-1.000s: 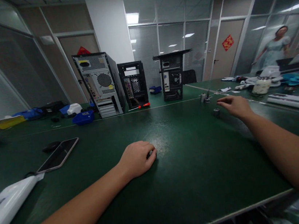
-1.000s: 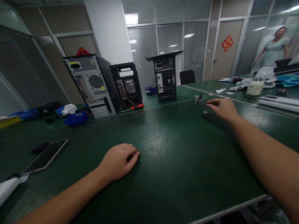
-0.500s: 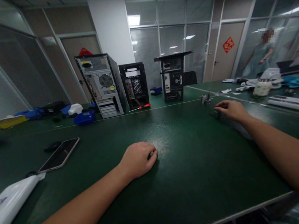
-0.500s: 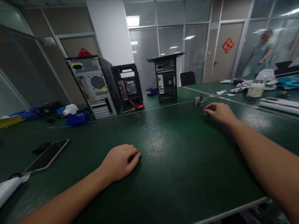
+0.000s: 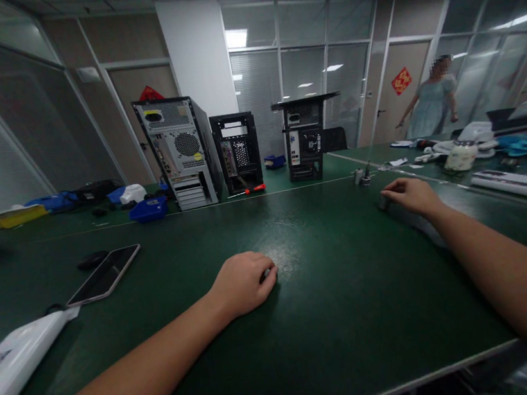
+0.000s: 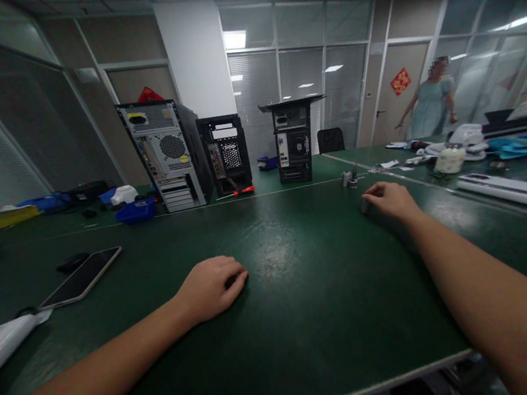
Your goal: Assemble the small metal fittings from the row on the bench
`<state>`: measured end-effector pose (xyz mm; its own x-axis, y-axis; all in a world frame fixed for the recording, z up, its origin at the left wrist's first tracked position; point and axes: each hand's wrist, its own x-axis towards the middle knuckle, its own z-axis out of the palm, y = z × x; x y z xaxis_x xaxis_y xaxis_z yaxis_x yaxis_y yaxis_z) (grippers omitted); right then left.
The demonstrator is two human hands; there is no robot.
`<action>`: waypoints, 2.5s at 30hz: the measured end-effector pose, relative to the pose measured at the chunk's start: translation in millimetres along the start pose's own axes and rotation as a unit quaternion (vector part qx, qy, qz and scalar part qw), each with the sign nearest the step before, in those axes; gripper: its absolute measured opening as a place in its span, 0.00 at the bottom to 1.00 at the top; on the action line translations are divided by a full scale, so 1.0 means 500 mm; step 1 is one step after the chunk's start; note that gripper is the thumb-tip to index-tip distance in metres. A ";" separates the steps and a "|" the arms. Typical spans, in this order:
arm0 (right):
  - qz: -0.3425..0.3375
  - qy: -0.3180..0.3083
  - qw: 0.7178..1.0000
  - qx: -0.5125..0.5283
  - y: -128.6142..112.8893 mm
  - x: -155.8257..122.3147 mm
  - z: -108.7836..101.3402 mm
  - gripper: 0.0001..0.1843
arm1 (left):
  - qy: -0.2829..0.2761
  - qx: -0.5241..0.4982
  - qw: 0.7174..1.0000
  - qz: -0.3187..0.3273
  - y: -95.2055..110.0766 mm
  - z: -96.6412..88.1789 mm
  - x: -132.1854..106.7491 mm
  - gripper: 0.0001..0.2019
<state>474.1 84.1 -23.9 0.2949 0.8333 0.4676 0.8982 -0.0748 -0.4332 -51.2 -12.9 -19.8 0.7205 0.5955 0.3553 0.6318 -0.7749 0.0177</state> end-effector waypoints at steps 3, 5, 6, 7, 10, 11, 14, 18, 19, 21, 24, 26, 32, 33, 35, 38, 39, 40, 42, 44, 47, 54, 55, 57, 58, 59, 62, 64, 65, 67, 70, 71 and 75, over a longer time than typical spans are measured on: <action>-0.012 -0.012 1.000 0.026 -0.007 -0.001 0.000 0.17 | -0.001 -0.001 1.000 -0.001 -0.001 -0.001 0.001 0.13; -0.012 -0.017 0.999 0.027 -0.010 -0.002 0.001 0.17 | -0.003 -0.001 1.000 -0.002 -0.002 -0.001 0.000 0.13; -0.010 -0.018 0.999 0.025 -0.012 -0.002 0.002 0.16 | -0.005 -0.001 1.000 -0.003 -0.003 -0.002 0.000 0.13; -0.008 -0.020 0.999 0.024 -0.012 -0.003 0.002 0.16 | -0.006 -0.001 1.000 -0.004 -0.003 -0.002 0.000 0.13; -0.004 -0.023 0.999 0.024 -0.012 -0.002 0.003 0.17 | -0.010 0.001 1.000 -0.005 -0.004 -0.002 0.000 0.14; -0.005 -0.024 0.999 0.024 -0.011 -0.001 0.003 0.18 | -0.011 0.002 1.000 -0.005 -0.004 -0.003 0.000 0.14; -0.015 -0.032 0.999 0.030 -0.005 0.003 0.004 0.19 | -0.013 0.002 1.000 -0.006 -0.006 -0.003 0.001 0.13; -0.019 -0.050 0.998 0.040 0.004 0.011 0.007 0.20 | -0.010 0.000 1.000 -0.004 -0.007 -0.001 0.002 0.14; -0.018 -0.052 0.998 0.042 0.006 0.012 0.008 0.20 | -0.010 0.002 1.000 -0.003 -0.006 -0.001 0.002 0.14; -0.018 -0.047 0.997 0.050 0.007 0.012 0.008 0.20 | -0.011 0.003 1.000 -0.001 -0.005 -0.001 0.003 0.14; -0.018 -0.038 0.996 0.075 0.005 0.009 0.008 0.21 | -0.014 -0.002 1.000 -0.005 -0.004 -0.002 0.004 0.14; -0.020 -0.049 0.995 0.083 0.003 0.007 0.007 0.22 | -0.013 -0.007 1.000 -0.006 -0.005 -0.002 0.003 0.14; -0.030 -0.065 0.996 0.062 0.006 0.008 0.008 0.22 | -0.009 -0.009 1.000 0.000 -0.008 0.004 0.001 0.14; -0.036 -0.061 0.996 0.056 0.007 0.009 0.008 0.22 | -0.009 -0.009 1.000 0.000 -0.008 0.004 0.001 0.14; -0.053 -0.055 0.996 0.036 0.010 0.011 0.006 0.21 | -0.010 -0.009 1.000 -0.002 -0.008 0.003 0.002 0.13; -0.068 -0.043 0.997 -0.013 0.010 0.012 -0.003 0.21 | -0.012 -0.010 1.000 -0.003 -0.007 0.000 0.002 0.13; -0.068 -0.040 0.997 -0.024 0.008 0.012 -0.007 0.21 | -0.013 -0.010 1.000 -0.003 -0.007 -0.001 0.003 0.13; -0.065 -0.038 0.997 -0.033 0.006 0.012 -0.010 0.20 | -0.013 -0.009 1.000 -0.004 -0.007 -0.002 0.003 0.13; -0.058 -0.035 0.997 -0.042 0.001 0.012 -0.017 0.20 | -0.014 -0.003 1.000 -0.004 -0.007 -0.002 0.003 0.13; -0.055 -0.032 0.997 -0.050 -0.003 0.011 -0.023 0.20 | -0.013 0.002 1.000 -0.005 -0.007 -0.002 0.003 0.13; -0.057 -0.038 0.996 -0.057 -0.005 0.009 -0.028 0.19 | -0.013 0.001 1.000 -0.004 -0.007 -0.002 0.002 0.14; -0.050 -0.049 0.997 -0.040 -0.002 0.004 -0.030 0.21 | -0.013 -0.007 1.000 -0.002 -0.006 0.001 0.002 0.14; -0.049 -0.053 0.997 -0.039 -0.002 0.004 -0.031 0.21 | -0.012 -0.008 1.000 -0.002 -0.006 0.001 0.002 0.14; -0.050 -0.057 0.996 -0.038 -0.003 0.004 -0.031 0.21 | -0.010 -0.008 1.000 -0.001 -0.007 0.000 0.002 0.14; -0.050 -0.057 0.996 -0.037 -0.003 0.004 -0.031 0.20 | -0.009 -0.008 1.000 0.000 -0.007 0.000 0.002 0.14; -0.050 -0.056 0.996 -0.036 -0.004 0.003 -0.032 0.20 | -0.010 -0.009 1.000 0.000 -0.006 -0.002 0.002 0.14; -0.051 -0.054 0.997 -0.026 -0.006 0.001 -0.032 0.20 | -0.012 -0.010 1.000 0.000 -0.005 -0.005 0.001 0.14; -0.046 -0.047 0.998 -0.011 -0.007 -0.001 -0.032 0.21 | -0.013 -0.010 1.000 0.000 -0.005 -0.005 0.000 0.13; -0.042 -0.045 0.998 -0.001 -0.007 -0.002 -0.031 0.21 | -0.012 -0.009 1.000 -0.001 -0.005 -0.005 0.000 0.13; -0.033 -0.043 0.998 0.014 -0.006 -0.003 -0.031 0.22 | -0.011 -0.006 1.000 -0.002 -0.005 -0.004 0.000 0.13; -0.034 -0.048 0.998 0.007 -0.004 -0.003 -0.029 0.23 | -0.012 -0.004 1.000 -0.002 -0.005 -0.003 0.001 0.13; -0.037 -0.046 0.998 0.004 -0.003 -0.002 -0.029 0.23 | -0.013 -0.003 1.000 -0.002 -0.005 -0.003 0.002 0.13; -0.048 -0.048 0.998 0.013 0.000 0.000 -0.026 0.22 | -0.010 0.003 1.000 -0.002 -0.003 -0.003 0.003 0.13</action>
<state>478.6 77.1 -13.7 0.1740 0.8843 0.4333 0.9118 0.0216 -0.4101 -51.7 -11.1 -17.8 0.7237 0.6029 0.3359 0.6363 -0.7713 0.0135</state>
